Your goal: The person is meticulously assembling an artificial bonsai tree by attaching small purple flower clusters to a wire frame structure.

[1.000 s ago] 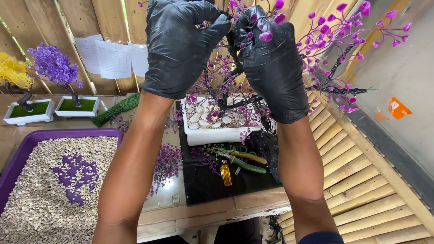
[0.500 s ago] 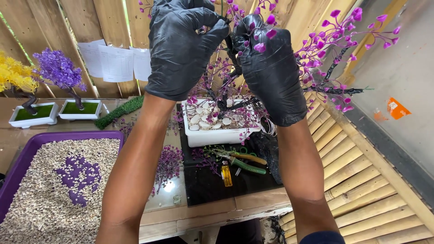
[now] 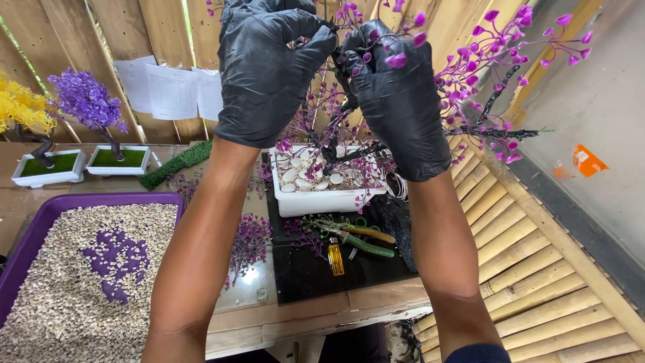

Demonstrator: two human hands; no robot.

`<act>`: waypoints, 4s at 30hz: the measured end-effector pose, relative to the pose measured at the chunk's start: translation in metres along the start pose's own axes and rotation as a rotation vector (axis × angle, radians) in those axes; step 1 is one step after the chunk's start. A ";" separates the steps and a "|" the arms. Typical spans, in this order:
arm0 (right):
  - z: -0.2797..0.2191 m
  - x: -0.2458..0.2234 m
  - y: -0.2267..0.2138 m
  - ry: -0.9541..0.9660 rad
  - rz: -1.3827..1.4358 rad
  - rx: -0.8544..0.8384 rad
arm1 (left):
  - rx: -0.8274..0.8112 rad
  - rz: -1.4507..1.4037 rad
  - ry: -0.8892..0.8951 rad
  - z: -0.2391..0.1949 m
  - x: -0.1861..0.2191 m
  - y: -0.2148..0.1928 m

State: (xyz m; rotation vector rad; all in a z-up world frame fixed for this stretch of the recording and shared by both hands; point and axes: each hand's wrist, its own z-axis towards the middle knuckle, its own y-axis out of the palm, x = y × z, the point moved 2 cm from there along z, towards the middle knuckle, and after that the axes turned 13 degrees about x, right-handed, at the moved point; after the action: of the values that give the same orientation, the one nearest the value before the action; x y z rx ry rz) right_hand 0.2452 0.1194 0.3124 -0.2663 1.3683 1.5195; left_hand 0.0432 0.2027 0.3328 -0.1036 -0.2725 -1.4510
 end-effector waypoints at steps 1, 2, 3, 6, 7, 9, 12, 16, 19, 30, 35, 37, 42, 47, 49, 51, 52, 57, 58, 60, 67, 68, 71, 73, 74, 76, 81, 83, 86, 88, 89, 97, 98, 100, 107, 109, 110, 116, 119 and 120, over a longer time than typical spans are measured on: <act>-0.020 -0.018 0.032 -0.574 -0.714 -0.083 | -0.003 0.000 -0.004 0.002 0.001 0.001; -0.042 -0.030 0.067 -1.147 -1.430 -0.164 | -0.007 0.000 -0.007 0.003 0.001 0.002; -0.051 -0.031 0.073 -1.152 -1.428 -0.165 | -0.004 0.000 -0.004 0.005 0.007 -0.004; -0.079 -0.036 0.081 -1.185 -1.564 0.013 | 0.030 -0.043 0.031 0.009 0.023 -0.019; -0.088 -0.035 0.079 -1.074 -1.605 0.101 | 0.052 -0.035 0.027 0.008 0.026 -0.025; -0.106 -0.031 0.070 -0.960 -1.637 0.182 | 0.075 -0.022 0.024 0.006 0.030 -0.035; -0.134 -0.025 0.057 -1.047 -1.675 0.140 | 0.097 -0.030 -0.002 0.001 0.033 -0.050; -0.173 -0.023 0.051 -1.009 -1.578 0.060 | 0.024 -0.032 0.089 -0.003 0.051 -0.072; -0.183 -0.026 0.045 -0.960 -1.527 0.067 | -0.031 -0.024 0.095 -0.010 0.066 -0.076; -0.195 -0.029 0.013 -0.845 -1.556 0.132 | -0.090 0.433 0.302 -0.026 0.088 -0.028; -0.197 -0.022 0.002 -0.878 -1.497 -0.104 | -0.047 0.368 0.318 -0.021 0.100 -0.039; -0.195 -0.013 -0.004 -0.849 -1.466 -0.171 | -0.069 0.425 0.346 -0.019 0.103 -0.028; -0.197 -0.003 -0.009 -0.966 -1.572 -0.259 | -0.092 0.525 0.431 -0.033 0.081 0.003; -0.194 -0.006 -0.021 -0.979 -1.634 -0.390 | -0.023 0.235 0.301 -0.059 0.056 0.007; -0.193 -0.007 -0.022 -0.980 -1.628 -0.384 | -0.057 0.192 0.286 -0.060 0.053 0.005; -0.193 -0.008 -0.024 -0.976 -1.620 -0.379 | -0.095 0.150 0.269 -0.054 0.056 -0.001; -0.194 -0.009 -0.026 -0.976 -1.609 -0.377 | -0.123 0.181 0.441 -0.048 0.064 -0.005; -0.194 -0.011 -0.036 -0.922 -1.523 -0.363 | -0.130 0.181 0.618 -0.042 0.076 -0.027; -0.194 -0.012 -0.033 -0.912 -1.495 -0.365 | -0.132 0.165 0.571 -0.040 0.080 -0.032; -0.194 -0.014 -0.036 -0.903 -1.467 -0.372 | -0.131 0.152 0.522 -0.039 0.081 -0.041; -0.192 -0.035 -0.024 -0.964 -1.457 -0.128 | -0.082 0.240 0.475 -0.041 0.081 -0.058; -0.191 -0.040 -0.019 -1.099 -1.466 -0.053 | -0.082 0.253 0.463 -0.041 0.081 -0.060; -0.192 -0.051 -0.005 -1.196 -1.316 0.042 | -0.094 0.292 0.392 -0.046 0.079 -0.067; -0.194 -0.053 0.003 -1.211 -1.299 0.016 | -0.058 0.274 0.342 -0.045 0.081 -0.075; -0.196 -0.054 0.007 -1.225 -1.282 -0.010 | -0.024 0.256 0.293 -0.045 0.082 -0.080; -0.195 -0.046 0.007 -1.092 -1.278 -0.168 | 0.010 0.245 0.269 -0.044 0.084 -0.090; -0.179 0.037 -0.029 -0.737 -1.527 -0.608 | 0.058 0.235 0.217 -0.054 0.088 -0.121; -0.176 0.082 -0.045 -0.772 -1.447 -0.720 | 0.053 0.238 0.069 -0.069 0.095 -0.132; -0.170 0.151 -0.057 -0.540 -1.355 -0.844 | -0.069 0.160 -0.095 -0.126 0.084 -0.145; -0.174 0.176 -0.055 -0.665 -1.344 -0.854 | -0.132 0.168 -0.112 -0.173 0.073 -0.144; -0.175 0.189 -0.053 -0.796 -1.327 -0.863 | -0.193 0.177 -0.123 -0.195 0.067 -0.144; -0.161 0.232 -0.048 -0.675 -1.414 -0.928 | -0.659 0.678 -0.867 -0.325 0.021 -0.163; -0.160 0.236 -0.049 -0.740 -1.433 -0.942 | -0.703 0.718 -0.681 -0.355 0.005 -0.168; -0.161 0.238 -0.050 -0.713 -1.483 -0.926 | -0.684 0.696 -0.586 -0.372 -0.002 -0.173; -0.163 0.239 -0.053 -0.656 -1.496 -0.824 | -0.629 0.766 -0.249 -0.389 -0.002 -0.170; -0.167 0.230 -0.050 -0.581 -1.447 -0.765 | -0.724 0.767 -0.328 -0.397 -0.008 -0.171; -0.168 0.225 -0.049 -0.517 -1.390 -0.720 | -0.806 0.779 -0.409 -0.401 -0.013 -0.171; -0.178 0.205 -0.049 -0.700 -1.244 -0.570 | -0.690 0.834 -0.334 -0.392 -0.002 -0.169; -0.191 0.199 -0.058 -0.747 -1.345 -0.522 | -0.652 0.804 -0.290 -0.393 -0.001 -0.170; -0.195 0.207 -0.068 -0.744 -1.353 -0.519 | -0.655 0.796 -0.291 -0.392 -0.001 -0.171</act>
State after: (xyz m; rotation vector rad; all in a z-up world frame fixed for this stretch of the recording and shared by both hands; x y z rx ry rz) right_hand 0.1187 0.0529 0.0569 -0.6812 0.0131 0.6045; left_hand -0.0789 0.0912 -0.0618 -0.8618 0.0315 -0.6750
